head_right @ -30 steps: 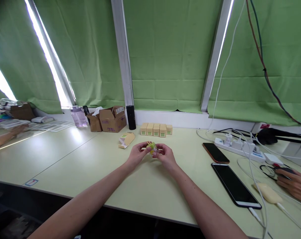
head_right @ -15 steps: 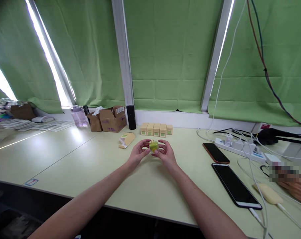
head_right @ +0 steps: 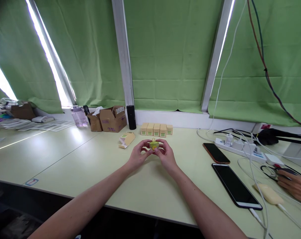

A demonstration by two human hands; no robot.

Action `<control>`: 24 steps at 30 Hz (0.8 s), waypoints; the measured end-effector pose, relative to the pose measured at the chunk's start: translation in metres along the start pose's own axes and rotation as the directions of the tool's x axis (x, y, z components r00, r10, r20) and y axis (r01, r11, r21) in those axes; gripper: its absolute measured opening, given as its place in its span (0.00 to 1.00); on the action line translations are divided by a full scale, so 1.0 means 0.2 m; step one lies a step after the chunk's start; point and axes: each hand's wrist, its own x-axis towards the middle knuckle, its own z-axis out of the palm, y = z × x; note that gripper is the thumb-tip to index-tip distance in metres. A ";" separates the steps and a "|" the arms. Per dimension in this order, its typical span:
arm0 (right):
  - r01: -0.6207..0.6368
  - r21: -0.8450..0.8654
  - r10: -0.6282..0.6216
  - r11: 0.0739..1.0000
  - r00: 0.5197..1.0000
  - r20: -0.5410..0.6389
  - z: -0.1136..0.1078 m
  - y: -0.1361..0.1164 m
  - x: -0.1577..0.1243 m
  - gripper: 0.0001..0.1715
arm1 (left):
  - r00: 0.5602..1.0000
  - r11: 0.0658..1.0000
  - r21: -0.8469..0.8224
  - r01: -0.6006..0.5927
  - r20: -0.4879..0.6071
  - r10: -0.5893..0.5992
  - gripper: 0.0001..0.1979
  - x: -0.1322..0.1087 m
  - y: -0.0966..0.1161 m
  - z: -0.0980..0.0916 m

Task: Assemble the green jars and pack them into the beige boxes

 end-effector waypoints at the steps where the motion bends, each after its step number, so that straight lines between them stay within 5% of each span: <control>1: 0.002 0.000 -0.002 1.000 1.000 -0.004 0.00 0.00 0.00 0.30 | 1.000 1.000 0.009 -0.002 -0.009 0.003 0.21 0.00 0.00 0.00; 13: -0.125 0.325 0.121 0.938 0.992 0.032 -0.05 0.05 0.03 0.28 | 0.996 0.994 -0.071 -0.083 -0.040 0.081 0.19 -0.02 0.05 -0.01; 24: -0.125 0.355 0.116 0.927 0.992 0.048 -0.08 0.07 0.04 0.21 | 0.994 0.995 -0.062 -0.084 -0.074 0.079 0.15 -0.02 0.05 -0.01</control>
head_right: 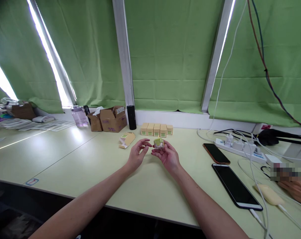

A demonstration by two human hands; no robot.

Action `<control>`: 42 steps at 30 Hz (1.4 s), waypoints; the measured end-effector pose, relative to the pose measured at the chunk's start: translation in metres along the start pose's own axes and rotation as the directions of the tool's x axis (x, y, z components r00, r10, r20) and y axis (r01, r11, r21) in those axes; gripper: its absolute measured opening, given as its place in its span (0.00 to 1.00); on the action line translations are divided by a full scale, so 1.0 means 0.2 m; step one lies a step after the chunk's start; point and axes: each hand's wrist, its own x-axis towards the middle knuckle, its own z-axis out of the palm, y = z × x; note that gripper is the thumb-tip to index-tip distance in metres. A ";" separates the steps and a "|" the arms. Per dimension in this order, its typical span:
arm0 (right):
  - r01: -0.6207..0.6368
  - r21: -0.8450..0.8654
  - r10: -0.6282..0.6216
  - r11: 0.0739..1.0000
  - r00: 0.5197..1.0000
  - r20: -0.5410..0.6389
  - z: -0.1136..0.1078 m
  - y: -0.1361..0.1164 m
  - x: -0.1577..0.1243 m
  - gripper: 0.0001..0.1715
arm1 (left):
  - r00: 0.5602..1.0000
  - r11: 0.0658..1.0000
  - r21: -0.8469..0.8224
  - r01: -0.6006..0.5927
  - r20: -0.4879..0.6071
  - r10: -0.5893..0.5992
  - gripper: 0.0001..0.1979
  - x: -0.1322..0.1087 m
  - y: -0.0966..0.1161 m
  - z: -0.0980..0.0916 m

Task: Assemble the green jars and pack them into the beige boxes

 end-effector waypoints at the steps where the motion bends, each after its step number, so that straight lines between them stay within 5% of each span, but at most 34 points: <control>1: -0.002 0.005 0.002 1.000 1.000 -0.005 0.00 0.00 0.00 0.21 | 1.000 1.000 0.002 0.004 0.004 -0.004 0.15 0.00 0.00 0.00; 7: 0.030 -0.020 -0.031 0.999 0.996 -0.089 0.03 -0.02 -0.02 0.29 | 0.998 0.999 -0.004 0.048 0.034 -0.047 0.17 0.01 -0.02 0.01; 17: 0.217 -0.349 -0.274 0.912 0.954 -0.125 0.07 -0.02 -0.04 0.40 | 0.985 0.982 -0.138 0.128 0.136 -0.109 0.31 0.02 -0.06 0.00; 29: 0.206 -0.394 -0.250 0.896 0.966 -0.062 0.04 0.01 -0.01 0.42 | 0.986 0.980 -0.156 0.127 0.130 -0.107 0.24 0.03 -0.11 0.01; 37: 0.207 -0.520 -0.329 0.829 0.932 -0.153 -0.01 0.03 0.01 0.35 | 0.994 0.973 0.220 0.066 0.069 -0.083 0.22 -0.01 -0.11 0.00; 42: 0.150 -0.594 -0.358 0.791 0.900 -0.250 -0.07 0.05 0.03 0.29 | 0.986 0.928 0.373 0.005 0.152 -0.067 0.22 -0.03 -0.11 -0.02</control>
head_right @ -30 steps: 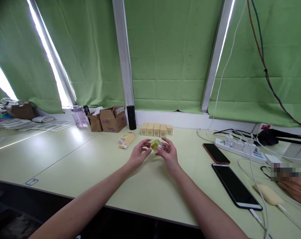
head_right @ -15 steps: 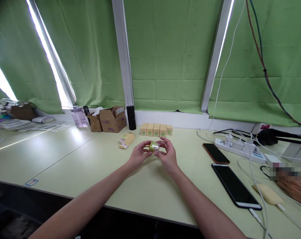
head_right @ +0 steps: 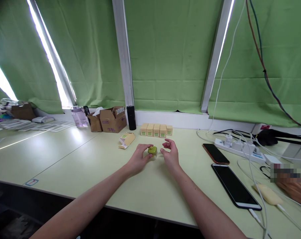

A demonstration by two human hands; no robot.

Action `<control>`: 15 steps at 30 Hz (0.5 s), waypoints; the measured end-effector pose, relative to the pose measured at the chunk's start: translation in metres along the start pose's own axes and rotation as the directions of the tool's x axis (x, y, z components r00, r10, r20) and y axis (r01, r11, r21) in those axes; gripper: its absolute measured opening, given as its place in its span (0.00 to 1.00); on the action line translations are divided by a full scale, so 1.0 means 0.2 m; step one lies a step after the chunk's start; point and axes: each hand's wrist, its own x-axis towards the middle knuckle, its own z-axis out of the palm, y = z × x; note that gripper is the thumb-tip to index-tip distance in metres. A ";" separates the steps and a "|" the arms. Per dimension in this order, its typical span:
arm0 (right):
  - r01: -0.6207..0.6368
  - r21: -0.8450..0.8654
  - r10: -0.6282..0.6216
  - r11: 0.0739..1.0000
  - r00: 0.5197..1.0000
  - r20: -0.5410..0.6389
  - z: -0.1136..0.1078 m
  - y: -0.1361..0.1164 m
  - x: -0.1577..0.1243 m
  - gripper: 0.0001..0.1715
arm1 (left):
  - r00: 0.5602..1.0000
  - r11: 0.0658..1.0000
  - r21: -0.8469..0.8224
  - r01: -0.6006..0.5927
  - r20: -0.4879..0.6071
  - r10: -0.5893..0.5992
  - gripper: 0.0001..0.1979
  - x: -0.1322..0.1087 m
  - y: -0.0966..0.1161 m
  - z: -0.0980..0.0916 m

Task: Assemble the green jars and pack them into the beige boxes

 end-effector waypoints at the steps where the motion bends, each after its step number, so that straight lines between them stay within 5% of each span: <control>1: -0.012 -0.004 0.012 1.000 1.000 -0.004 0.00 0.01 0.01 0.29 | 1.000 1.000 0.025 -0.008 0.014 0.008 0.22 0.00 0.00 0.00; 15: -0.051 -0.025 0.051 0.998 0.999 0.011 -0.01 0.06 0.02 0.28 | 0.988 0.970 0.236 0.065 0.124 -0.096 0.25 -0.02 0.06 -0.02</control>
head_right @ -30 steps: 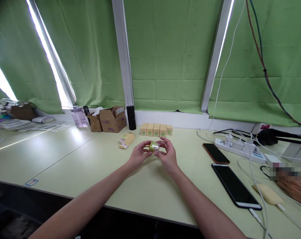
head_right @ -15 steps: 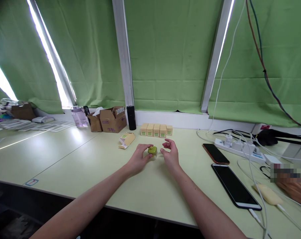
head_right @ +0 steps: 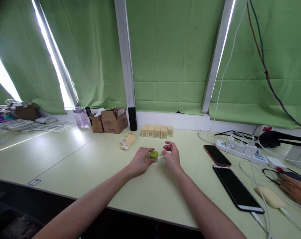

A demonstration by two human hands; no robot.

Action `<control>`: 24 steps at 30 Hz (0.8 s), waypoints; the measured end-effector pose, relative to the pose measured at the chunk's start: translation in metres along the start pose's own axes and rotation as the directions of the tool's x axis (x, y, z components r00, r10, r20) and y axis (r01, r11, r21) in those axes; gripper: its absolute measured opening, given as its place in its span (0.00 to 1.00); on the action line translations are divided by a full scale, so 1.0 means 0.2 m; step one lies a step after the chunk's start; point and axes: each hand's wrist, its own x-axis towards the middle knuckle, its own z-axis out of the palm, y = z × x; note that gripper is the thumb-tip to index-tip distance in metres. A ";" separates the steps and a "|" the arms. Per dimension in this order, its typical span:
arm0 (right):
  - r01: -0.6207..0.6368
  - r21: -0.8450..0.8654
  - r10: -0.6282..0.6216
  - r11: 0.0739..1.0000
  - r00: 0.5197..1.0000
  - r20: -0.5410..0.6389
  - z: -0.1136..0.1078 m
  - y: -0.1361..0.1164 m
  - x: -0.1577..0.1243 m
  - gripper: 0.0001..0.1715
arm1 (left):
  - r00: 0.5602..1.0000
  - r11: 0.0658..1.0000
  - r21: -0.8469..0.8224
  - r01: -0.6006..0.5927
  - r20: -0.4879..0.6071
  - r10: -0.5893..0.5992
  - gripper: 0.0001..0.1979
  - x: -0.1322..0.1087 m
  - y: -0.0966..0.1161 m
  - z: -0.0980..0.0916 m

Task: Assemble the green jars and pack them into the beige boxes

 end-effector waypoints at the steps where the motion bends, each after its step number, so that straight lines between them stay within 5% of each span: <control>1: -0.003 0.003 0.003 1.000 1.000 -0.001 0.00 0.00 0.00 0.28 | 1.000 1.000 0.000 0.010 -0.003 -0.010 0.27 0.00 0.00 0.00; 6: -0.013 0.014 0.013 1.000 1.000 -0.020 -0.01 0.01 0.01 0.27 | 0.982 0.991 -0.013 0.131 -0.134 -0.131 0.36 0.06 -0.04 -0.05; 14: -0.018 -0.013 0.017 1.000 0.999 -0.030 -0.02 0.02 0.02 0.27 | 0.836 0.873 0.154 0.463 -0.404 -0.372 0.32 0.24 -0.21 -0.29; 20: 0.001 -0.038 -0.003 0.999 0.999 -0.036 -0.01 0.00 0.00 0.25 | 0.782 0.702 0.350 0.620 -0.345 -0.519 0.38 0.33 -0.43 -0.39; 24: 0.013 -0.064 -0.015 0.998 0.999 -0.039 -0.02 -0.01 0.00 0.24 | 0.795 0.679 0.415 0.606 -0.281 -0.538 0.34 0.34 -0.51 -0.38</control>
